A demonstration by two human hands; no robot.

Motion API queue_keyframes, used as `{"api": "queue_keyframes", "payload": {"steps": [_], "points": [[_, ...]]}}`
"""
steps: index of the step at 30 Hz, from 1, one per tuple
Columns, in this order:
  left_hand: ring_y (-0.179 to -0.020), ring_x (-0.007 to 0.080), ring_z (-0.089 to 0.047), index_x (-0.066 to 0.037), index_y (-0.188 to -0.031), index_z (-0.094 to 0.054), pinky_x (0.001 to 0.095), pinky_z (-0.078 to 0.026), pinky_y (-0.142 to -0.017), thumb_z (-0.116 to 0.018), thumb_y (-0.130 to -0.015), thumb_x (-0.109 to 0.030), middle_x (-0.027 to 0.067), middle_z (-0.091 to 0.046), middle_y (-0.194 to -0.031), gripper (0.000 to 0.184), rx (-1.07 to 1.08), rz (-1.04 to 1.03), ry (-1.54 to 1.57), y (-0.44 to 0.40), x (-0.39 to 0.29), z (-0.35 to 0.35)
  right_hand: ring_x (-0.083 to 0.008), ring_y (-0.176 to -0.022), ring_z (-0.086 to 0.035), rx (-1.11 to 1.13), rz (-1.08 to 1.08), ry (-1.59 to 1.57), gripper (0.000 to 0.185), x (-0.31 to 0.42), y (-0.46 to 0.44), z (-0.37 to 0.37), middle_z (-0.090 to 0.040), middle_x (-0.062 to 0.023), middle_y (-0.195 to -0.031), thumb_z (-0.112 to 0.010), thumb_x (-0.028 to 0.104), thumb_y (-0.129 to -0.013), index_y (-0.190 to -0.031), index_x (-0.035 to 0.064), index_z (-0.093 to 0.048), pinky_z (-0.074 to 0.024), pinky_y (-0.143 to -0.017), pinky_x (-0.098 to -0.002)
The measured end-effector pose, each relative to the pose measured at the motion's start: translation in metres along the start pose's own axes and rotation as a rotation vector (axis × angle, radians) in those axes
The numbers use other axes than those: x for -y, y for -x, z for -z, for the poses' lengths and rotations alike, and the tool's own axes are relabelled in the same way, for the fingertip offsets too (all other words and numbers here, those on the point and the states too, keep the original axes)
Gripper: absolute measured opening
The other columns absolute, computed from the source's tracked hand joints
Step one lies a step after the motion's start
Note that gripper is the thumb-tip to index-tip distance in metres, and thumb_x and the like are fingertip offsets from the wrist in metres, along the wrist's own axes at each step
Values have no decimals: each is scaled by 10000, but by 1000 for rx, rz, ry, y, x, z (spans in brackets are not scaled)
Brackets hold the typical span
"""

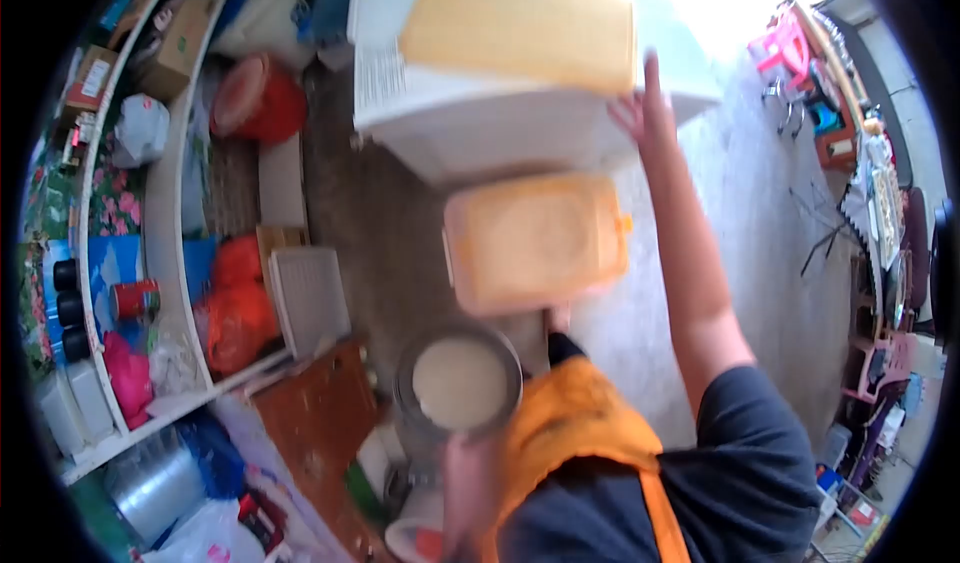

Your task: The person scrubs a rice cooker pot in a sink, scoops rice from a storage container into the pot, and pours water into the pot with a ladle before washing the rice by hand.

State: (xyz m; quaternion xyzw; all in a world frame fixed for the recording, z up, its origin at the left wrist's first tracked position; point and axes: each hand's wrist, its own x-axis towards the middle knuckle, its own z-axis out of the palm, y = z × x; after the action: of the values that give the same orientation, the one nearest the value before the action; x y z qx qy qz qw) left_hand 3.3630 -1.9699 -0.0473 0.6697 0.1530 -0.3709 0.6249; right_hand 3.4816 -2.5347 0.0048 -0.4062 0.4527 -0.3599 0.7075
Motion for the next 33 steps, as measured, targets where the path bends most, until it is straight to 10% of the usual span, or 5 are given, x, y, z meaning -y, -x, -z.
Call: {"api": "queue_keyframes", "payload": {"steps": [6, 8, 13, 23, 33], "points": [[-1043, 448, -520, 100, -1187, -389, 625, -480, -833, -446, -704, 50, 254, -480, -1186, 489, -160, 431, 652, -12, 26, 36, -207, -863, -551, 16, -15, 71, 487, -18, -13, 20, -547, -89, -976, -703, 242, -770, -1107, -16, -465, -493, -617, -291], [-1052, 452, -514, 96, -1194, -382, 626, -478, -836, -452, -702, 44, 254, -477, -1193, 500, -3, 135, 154, 0, 26, 33, -180, -883, -551, 283, -22, -213, 354, -33, 5, 70, -567, -71, -970, -619, 168, -826, -1102, -7, -481, -479, -678, -289], [-1070, 453, -504, 85, -1208, -372, 622, -470, -853, -463, -699, 33, 247, -477, -1203, 520, -171, 373, 743, -3, 30, 46, -150, -1024, -527, 10, -34, -243, 437, -78, 108, 167, -551, -23, -1149, -345, 385, -968, -1253, 70, -447, -431, -888, -303], [-1031, 435, -540, 86, -1164, -427, 557, -511, -828, -451, -716, 21, 248, -510, -1162, 454, -328, 499, 681, -3, 35, 66, -158, -949, -574, -106, -193, 167, 419, -233, 98, 234, -600, -72, -1068, -537, 382, -893, -1073, 8, -593, -447, -793, -272], [-981, 415, -567, 69, -1143, -451, 532, -527, -803, -459, -743, 4, 219, -548, -1111, 405, -293, 454, 640, -7, 43, 69, -324, -1136, -414, -336, 178, 1545, 619, -260, 76, 216, -520, -175, -1177, -532, 542, -825, -1129, 4, -560, -364, -920, -453]]}}
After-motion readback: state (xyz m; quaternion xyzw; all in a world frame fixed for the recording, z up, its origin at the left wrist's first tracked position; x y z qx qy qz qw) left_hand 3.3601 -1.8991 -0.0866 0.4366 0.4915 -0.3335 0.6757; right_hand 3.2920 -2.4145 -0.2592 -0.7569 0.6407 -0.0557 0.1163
